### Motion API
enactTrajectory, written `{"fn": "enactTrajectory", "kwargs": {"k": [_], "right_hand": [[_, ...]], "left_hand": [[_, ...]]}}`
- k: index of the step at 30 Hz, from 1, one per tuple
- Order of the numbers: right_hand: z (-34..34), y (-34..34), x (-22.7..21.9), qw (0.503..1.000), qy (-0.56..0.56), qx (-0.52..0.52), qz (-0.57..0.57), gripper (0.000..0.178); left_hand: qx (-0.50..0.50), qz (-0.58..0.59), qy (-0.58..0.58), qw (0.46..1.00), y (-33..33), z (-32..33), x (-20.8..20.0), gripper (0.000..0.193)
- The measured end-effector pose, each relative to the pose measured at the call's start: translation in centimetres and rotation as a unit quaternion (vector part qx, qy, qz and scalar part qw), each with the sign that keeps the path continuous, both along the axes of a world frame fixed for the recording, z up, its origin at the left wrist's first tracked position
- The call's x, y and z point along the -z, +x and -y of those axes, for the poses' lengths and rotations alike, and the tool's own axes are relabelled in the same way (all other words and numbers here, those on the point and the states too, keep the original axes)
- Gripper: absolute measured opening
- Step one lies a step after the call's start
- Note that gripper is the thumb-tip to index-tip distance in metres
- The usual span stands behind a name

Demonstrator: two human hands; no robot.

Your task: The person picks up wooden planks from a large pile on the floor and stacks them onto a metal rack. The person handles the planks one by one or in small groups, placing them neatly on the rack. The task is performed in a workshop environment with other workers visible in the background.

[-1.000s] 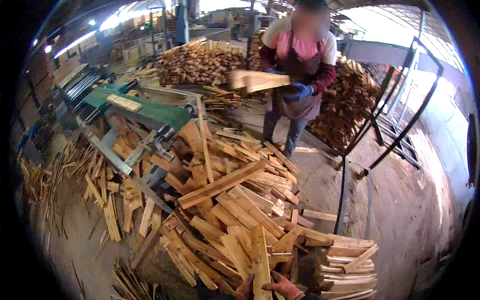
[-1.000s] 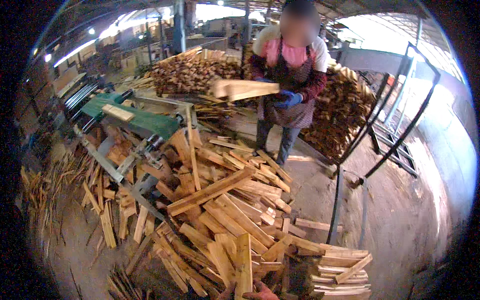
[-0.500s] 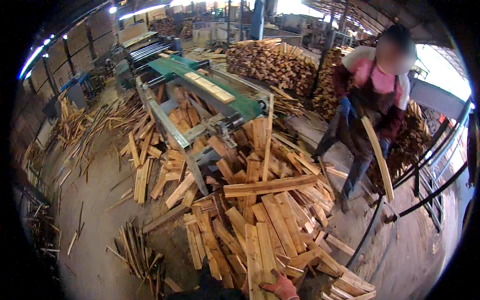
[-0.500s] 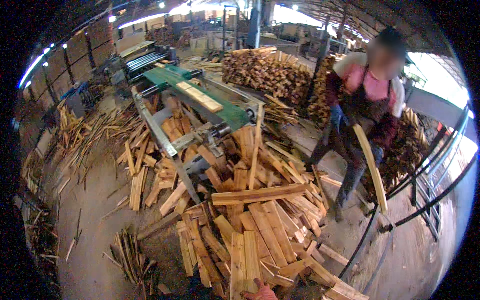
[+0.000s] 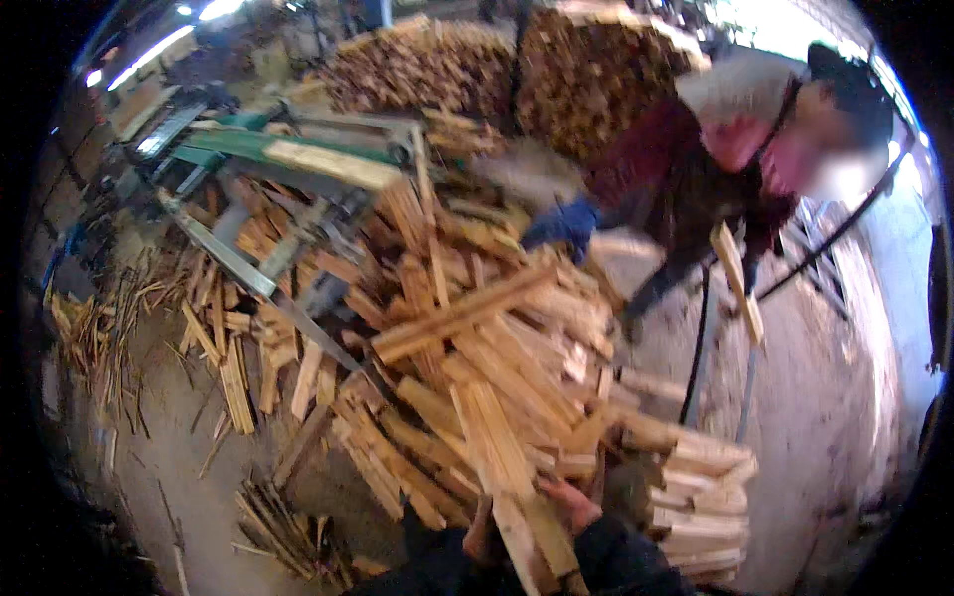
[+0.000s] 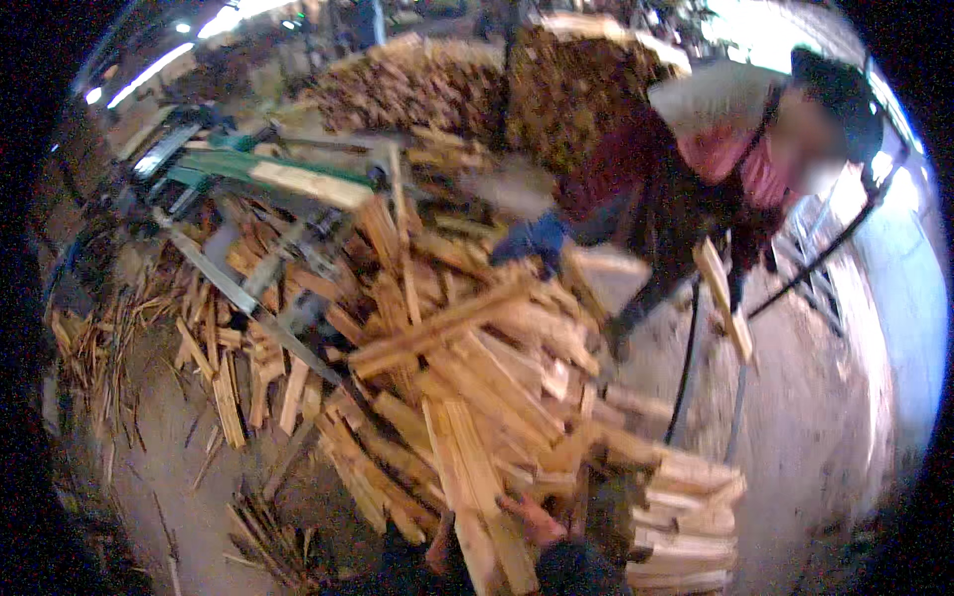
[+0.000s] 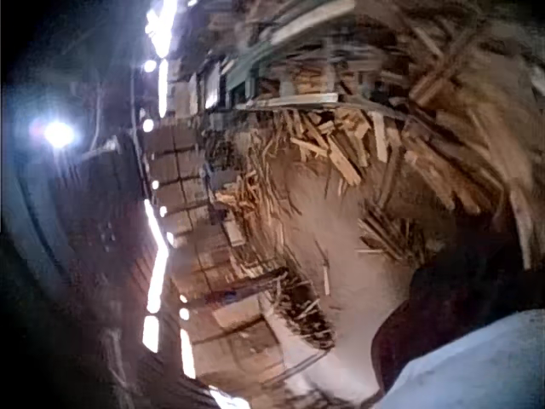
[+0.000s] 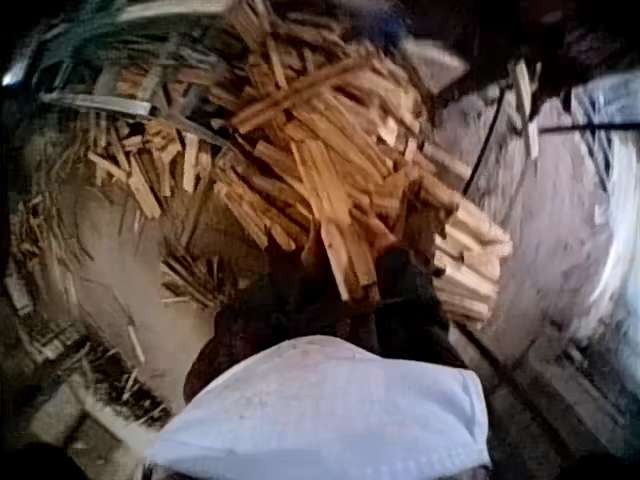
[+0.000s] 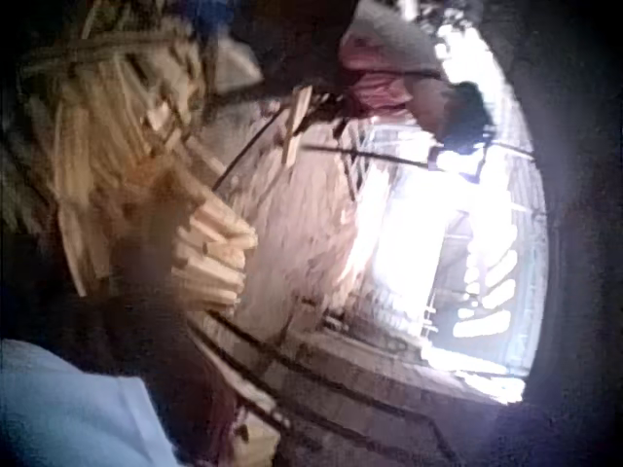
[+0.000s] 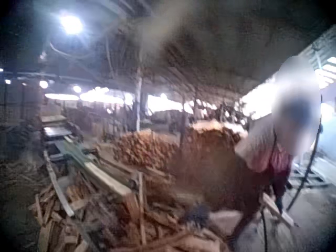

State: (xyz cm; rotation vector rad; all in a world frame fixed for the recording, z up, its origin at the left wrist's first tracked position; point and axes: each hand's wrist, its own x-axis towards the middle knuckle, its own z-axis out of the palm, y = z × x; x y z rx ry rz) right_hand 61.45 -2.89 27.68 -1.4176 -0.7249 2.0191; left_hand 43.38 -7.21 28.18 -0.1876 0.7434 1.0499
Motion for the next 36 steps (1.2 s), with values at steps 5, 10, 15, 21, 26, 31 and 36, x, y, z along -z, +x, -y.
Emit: {"fn": "enactTrajectory", "kwargs": {"k": [5,10,15,21,26,31,36], "right_hand": [[-0.2,-1.4,-1.3,0.996,-0.051,0.040,-0.058,0.057],[4.9,2.0,0.2,0.969,-0.108,0.192,-0.114,0.069],[10.1,6.9,1.1,0.904,-0.119,0.354,-0.210,0.078],[16.6,14.9,5.2,0.869,0.012,0.455,-0.193,0.086],[16.6,8.7,3.8,0.801,-0.012,0.584,-0.131,0.085],[17.6,7.3,3.7,0.733,0.008,0.674,-0.094,0.083],[18.8,11.6,7.2,0.652,0.048,0.745,0.133,0.058]], "left_hand": [[0.218,-0.229,0.071,0.946,-1.5,1.1,-0.3,0.069],[0.244,-0.088,-0.103,0.960,3.3,-1.0,-3.6,0.063],[0.348,-0.052,-0.153,0.924,8.6,0.0,-1.2,0.056],[0.435,-0.144,-0.035,0.888,18.3,3.0,0.8,0.062],[0.616,-0.187,-0.002,0.765,15.6,-1.7,-0.2,0.064],[0.714,-0.148,0.123,0.674,17.2,-3.8,1.7,0.064],[0.790,0.003,0.261,0.555,29.9,-6.8,4.8,0.067]]}}
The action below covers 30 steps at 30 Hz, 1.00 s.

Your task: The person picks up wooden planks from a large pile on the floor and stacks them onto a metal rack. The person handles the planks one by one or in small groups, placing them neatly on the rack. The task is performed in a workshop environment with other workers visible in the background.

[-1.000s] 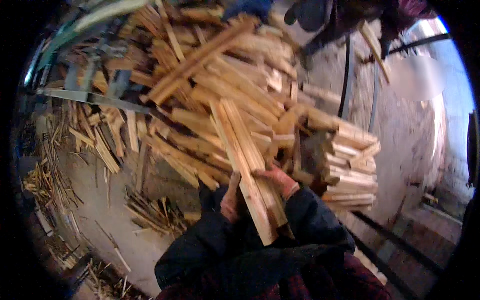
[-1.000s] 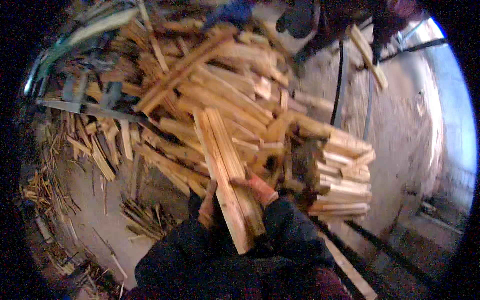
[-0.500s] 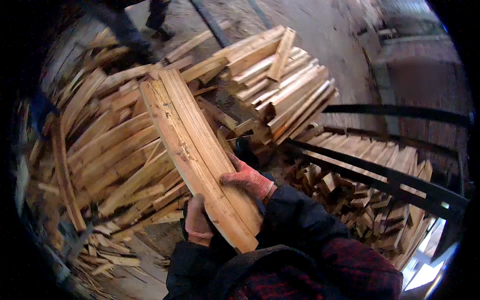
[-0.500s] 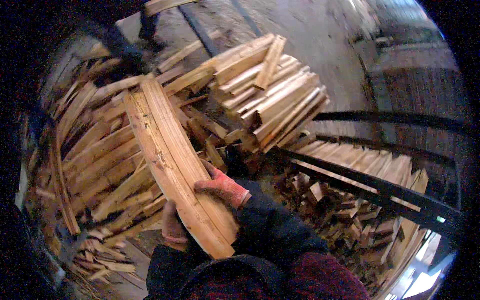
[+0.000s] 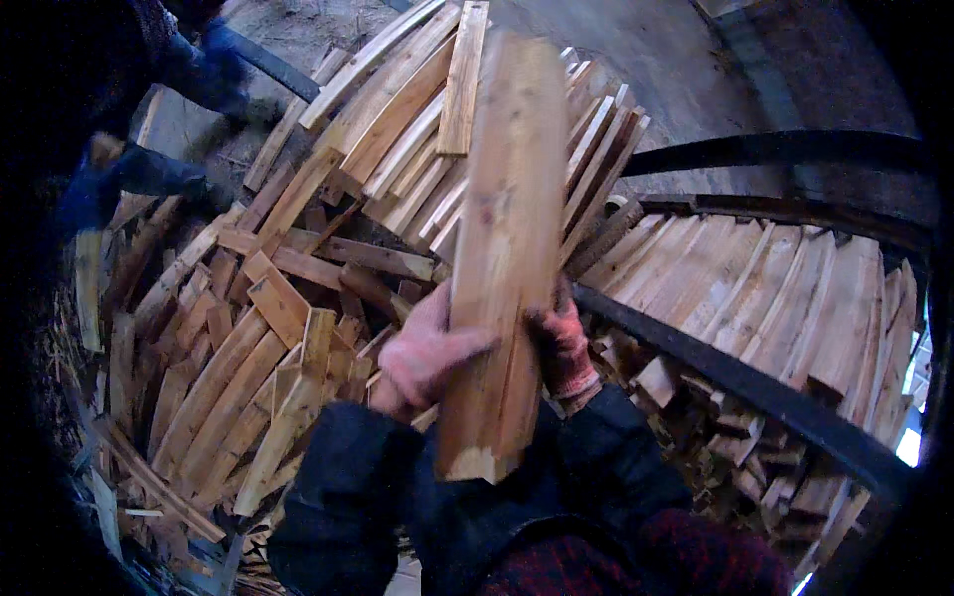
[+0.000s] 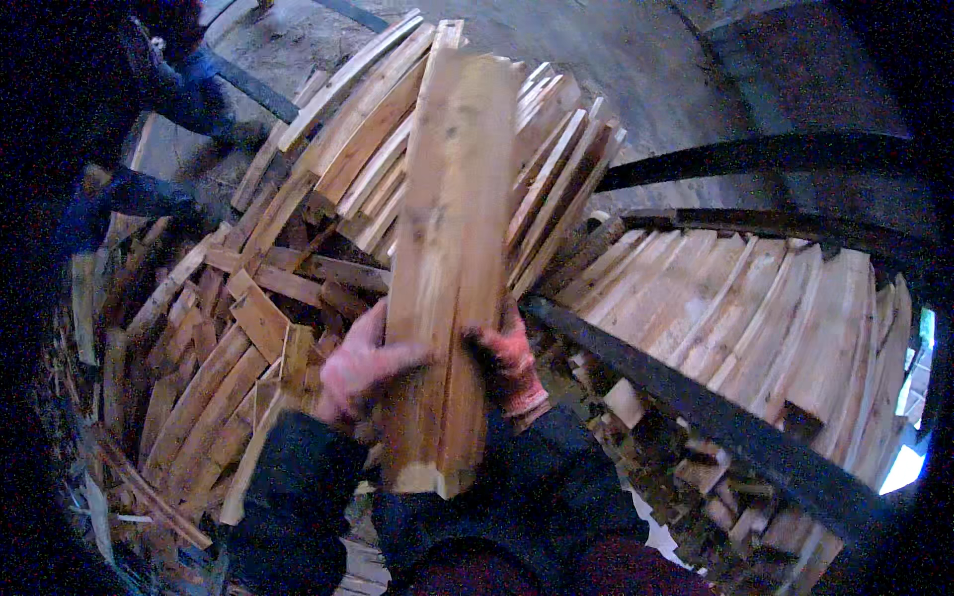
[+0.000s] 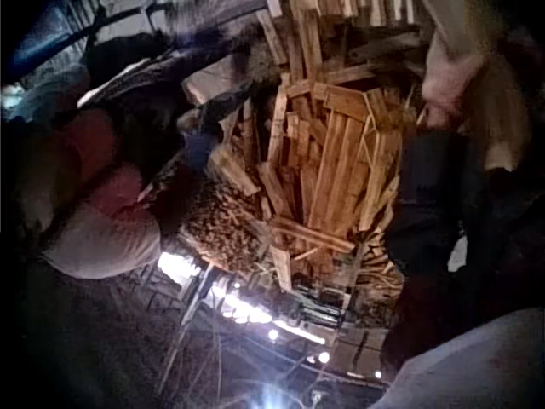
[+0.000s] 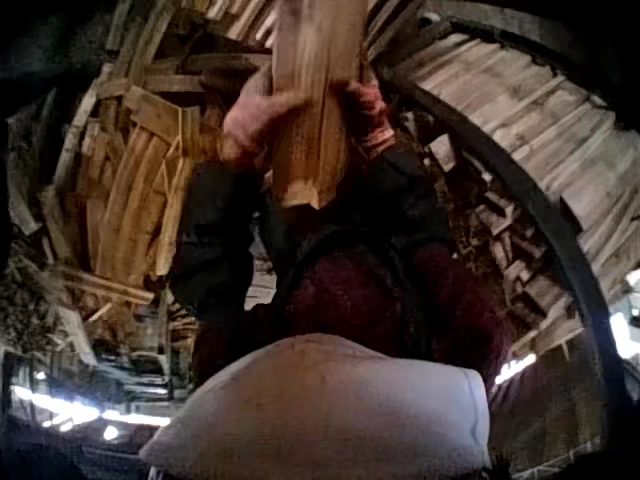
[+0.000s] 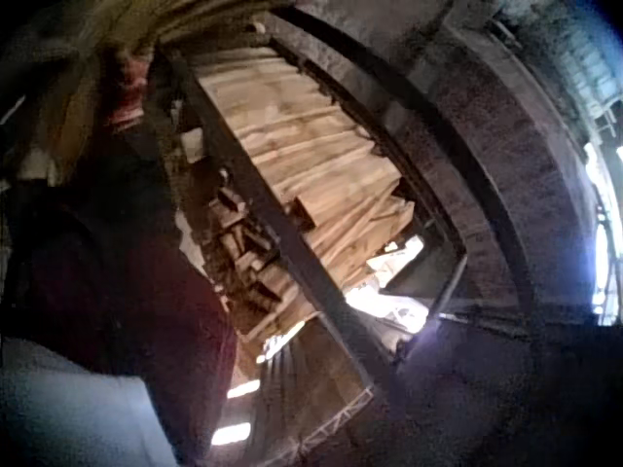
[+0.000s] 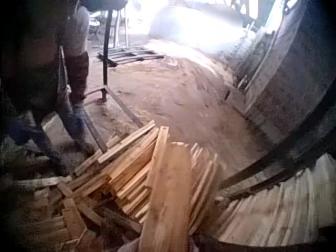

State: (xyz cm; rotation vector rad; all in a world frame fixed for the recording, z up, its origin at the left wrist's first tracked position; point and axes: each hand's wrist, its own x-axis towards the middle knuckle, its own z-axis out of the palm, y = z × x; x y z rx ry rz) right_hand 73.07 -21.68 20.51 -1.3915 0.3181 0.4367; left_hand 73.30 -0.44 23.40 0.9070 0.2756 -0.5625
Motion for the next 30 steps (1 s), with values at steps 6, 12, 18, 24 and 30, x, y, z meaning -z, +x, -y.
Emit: {"fn": "enactTrajectory", "kwargs": {"k": [6,12,18,24,30], "right_hand": [[2.0,9.8,4.8,0.987,-0.014,0.110,0.119,0.059],[1.2,17.4,12.7,0.860,-0.498,-0.002,0.111,0.090],[1.4,16.6,20.3,0.820,-0.554,0.017,0.147,0.081],[1.3,17.2,24.0,0.727,-0.656,-0.011,0.202,0.086],[-1.0,16.5,22.8,0.754,-0.632,-0.004,0.178,0.094]], "left_hand": [[0.220,0.112,0.257,0.934,17.0,3.3,0.5,0.068],[0.119,0.163,0.582,0.788,21.9,4.4,12.6,0.071],[0.133,0.095,0.563,0.810,21.3,6.0,15.6,0.069],[0.185,0.248,0.577,0.756,21.1,7.7,16.7,0.069],[0.029,0.148,0.488,0.860,22.3,3.7,17.5,0.062]]}}
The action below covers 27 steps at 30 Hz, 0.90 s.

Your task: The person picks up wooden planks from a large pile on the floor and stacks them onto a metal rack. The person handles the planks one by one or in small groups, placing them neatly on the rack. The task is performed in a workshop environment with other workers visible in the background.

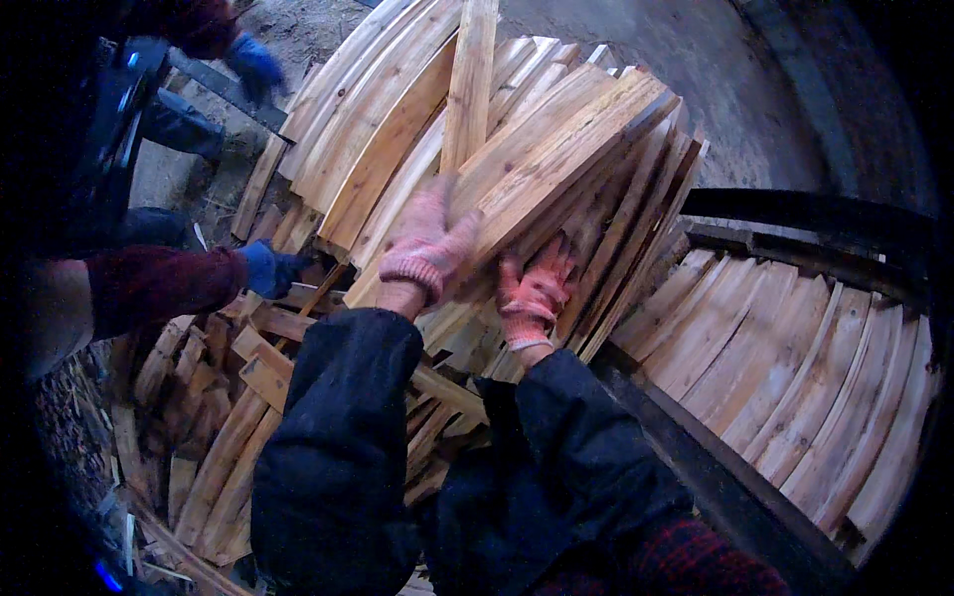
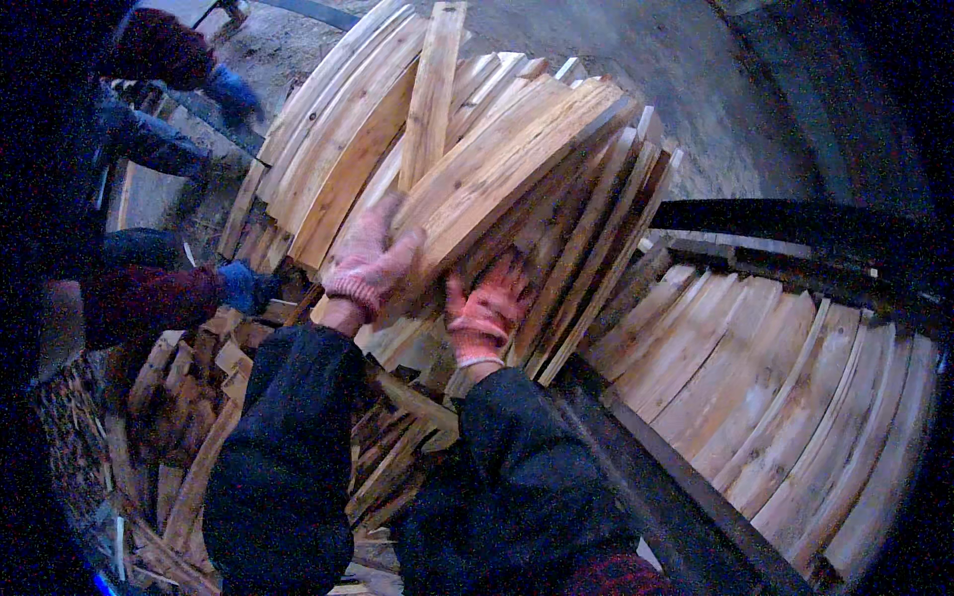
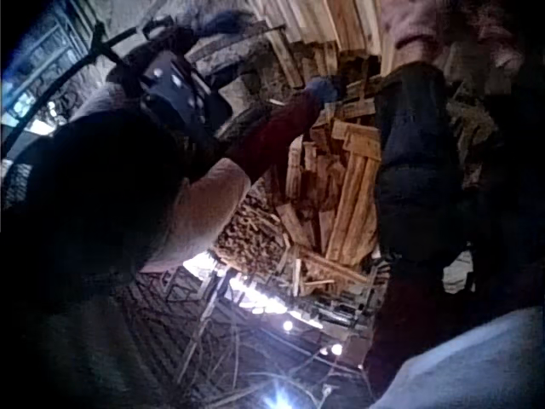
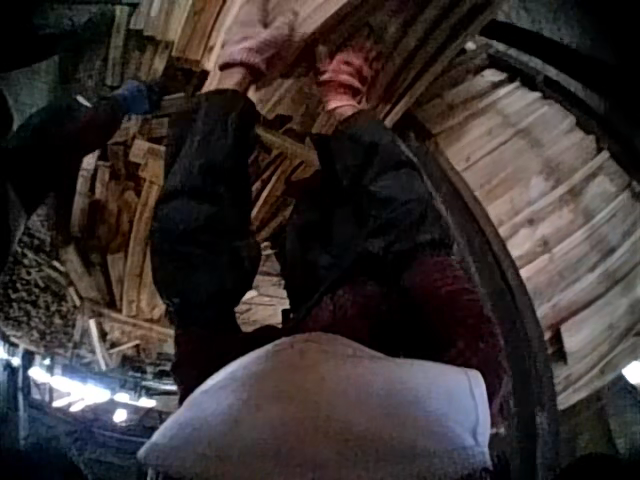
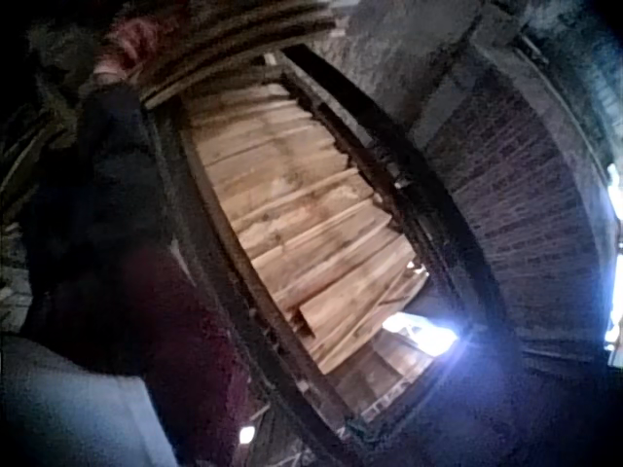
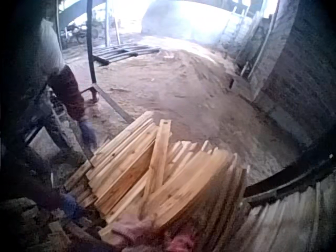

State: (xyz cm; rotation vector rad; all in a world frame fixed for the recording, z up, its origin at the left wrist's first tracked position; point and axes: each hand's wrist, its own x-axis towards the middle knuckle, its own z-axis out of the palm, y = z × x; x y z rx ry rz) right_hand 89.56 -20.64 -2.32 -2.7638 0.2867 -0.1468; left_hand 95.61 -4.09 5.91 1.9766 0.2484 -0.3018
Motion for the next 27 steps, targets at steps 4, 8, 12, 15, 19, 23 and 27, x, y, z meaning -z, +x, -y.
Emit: {"fn": "enactTrajectory", "kwargs": {"k": [4,8,12,15,19,23,27], "right_hand": [[0.1,1.2,-4.6,0.995,0.019,0.019,-0.095,0.099],[-1.0,0.2,-3.2,0.997,0.030,0.012,-0.077,0.099],[-0.7,0.8,-3.6,0.993,-0.039,0.017,-0.109,0.099],[-0.7,0.2,-3.0,0.996,-0.030,-0.001,-0.079,0.096],[-0.8,-0.3,-2.1,0.999,0.023,-0.033,-0.018,0.097],[1.6,0.0,-1.5,0.998,-0.002,-0.058,0.014,0.082],[0.5,-0.1,-2.3,0.998,-0.013,-0.060,-0.006,0.080]], "left_hand": [[-0.026,-0.063,0.144,0.987,4.6,0.6,2.0,0.061],[-0.032,-0.167,0.189,0.967,7.3,-0.3,3.9,0.063],[-0.043,-0.204,0.117,0.971,9.6,-0.4,5.8,0.060],[-0.051,-0.206,-0.020,0.977,9.2,-2.0,6.8,0.059],[-0.061,-0.167,-0.066,0.982,7.5,-3.5,7.4,0.058],[-0.049,-0.214,-0.066,0.973,8.8,-1.8,7.6,0.063],[0.074,-0.211,0.191,0.956,9.3,-2.3,6.8,0.067]]}}
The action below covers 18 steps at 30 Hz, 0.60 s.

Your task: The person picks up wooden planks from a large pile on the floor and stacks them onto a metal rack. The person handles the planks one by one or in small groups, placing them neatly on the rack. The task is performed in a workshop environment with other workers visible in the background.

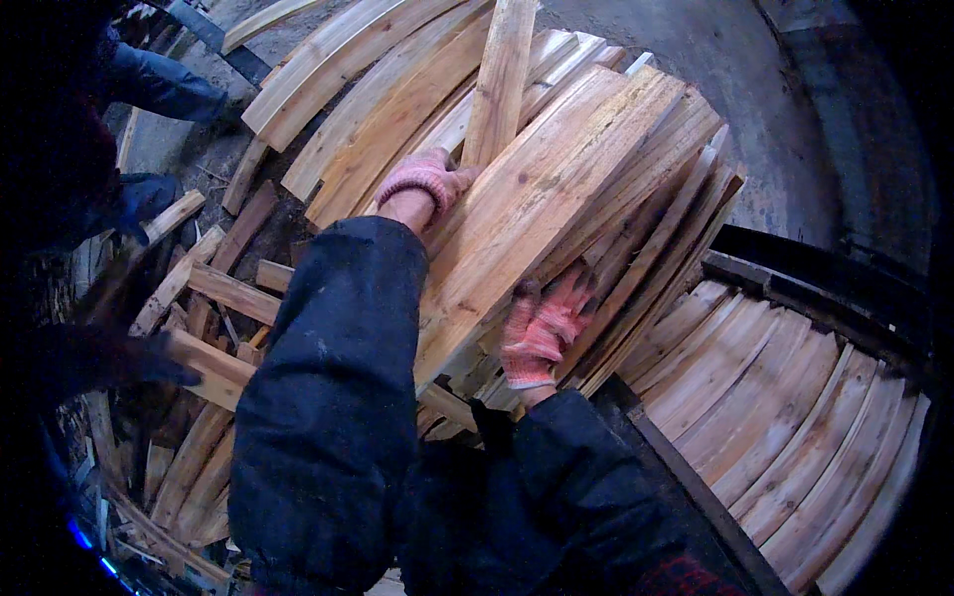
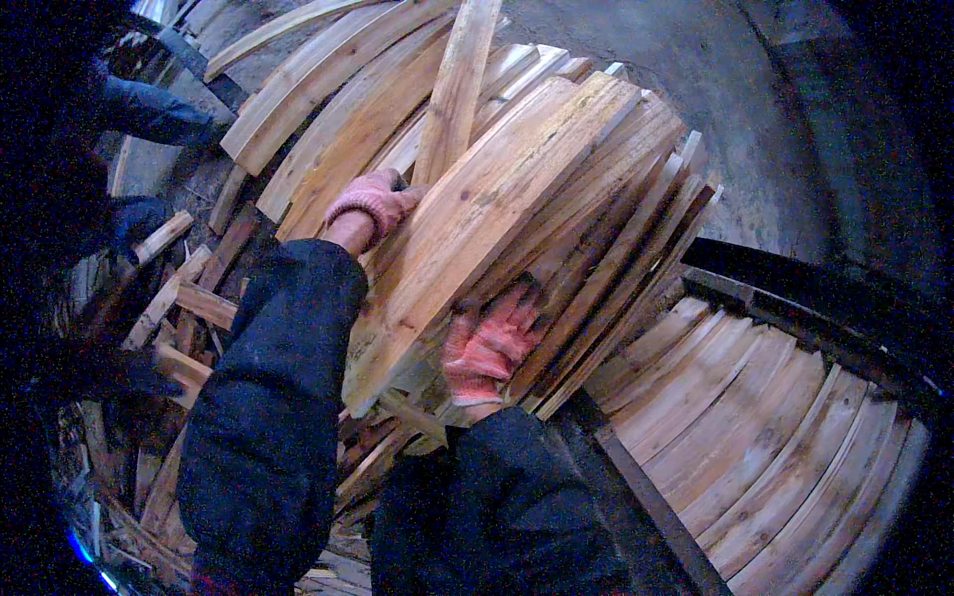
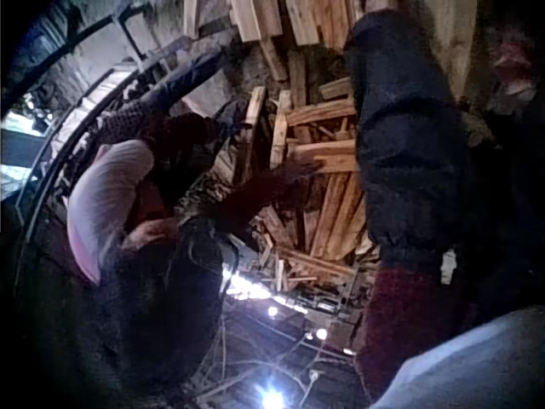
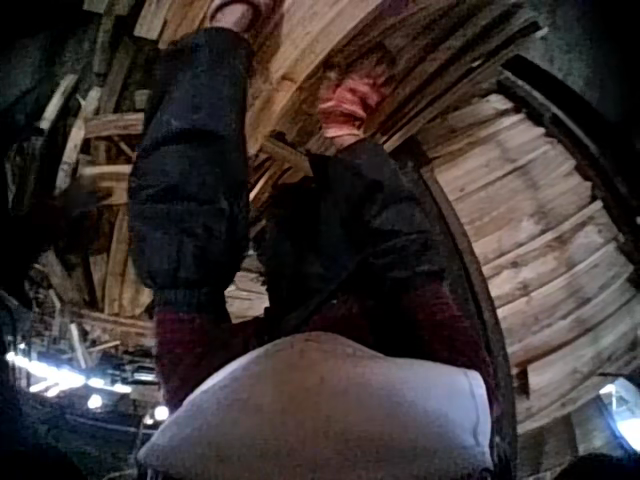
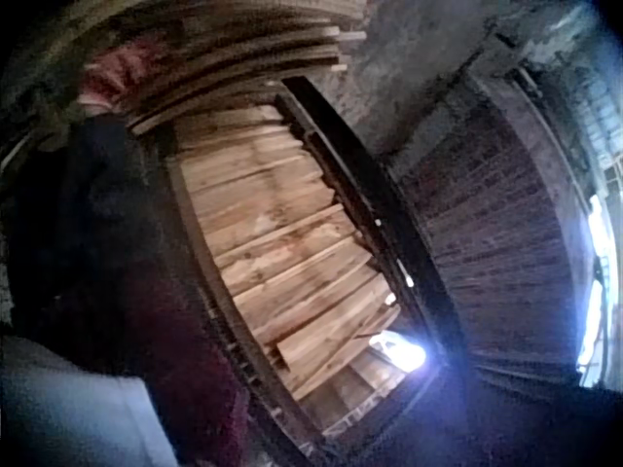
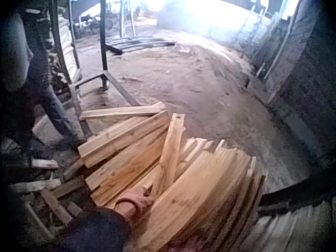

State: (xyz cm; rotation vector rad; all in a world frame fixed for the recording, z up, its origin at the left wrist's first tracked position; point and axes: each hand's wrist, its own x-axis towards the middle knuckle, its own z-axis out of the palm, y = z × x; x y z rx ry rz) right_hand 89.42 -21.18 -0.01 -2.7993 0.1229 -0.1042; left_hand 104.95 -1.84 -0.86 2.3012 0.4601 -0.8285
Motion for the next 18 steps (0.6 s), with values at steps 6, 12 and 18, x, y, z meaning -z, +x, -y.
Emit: {"fn": "enactTrajectory", "kwargs": {"k": [6,12,18], "right_hand": [[-0.7,0.1,0.2,0.999,0.051,0.002,-0.003,0.078],[1.3,-0.3,1.9,0.999,-0.028,-0.010,-0.016,0.076],[0.5,0.4,0.9,0.998,-0.032,-0.058,0.018,0.081]], "left_hand": [[-0.021,0.031,-0.029,0.999,-0.8,0.1,-0.2,0.067],[-0.076,0.016,-0.019,0.997,0.8,2.9,-0.4,0.066],[-0.105,0.020,-0.086,0.991,1.3,2.2,0.1,0.070]]}}
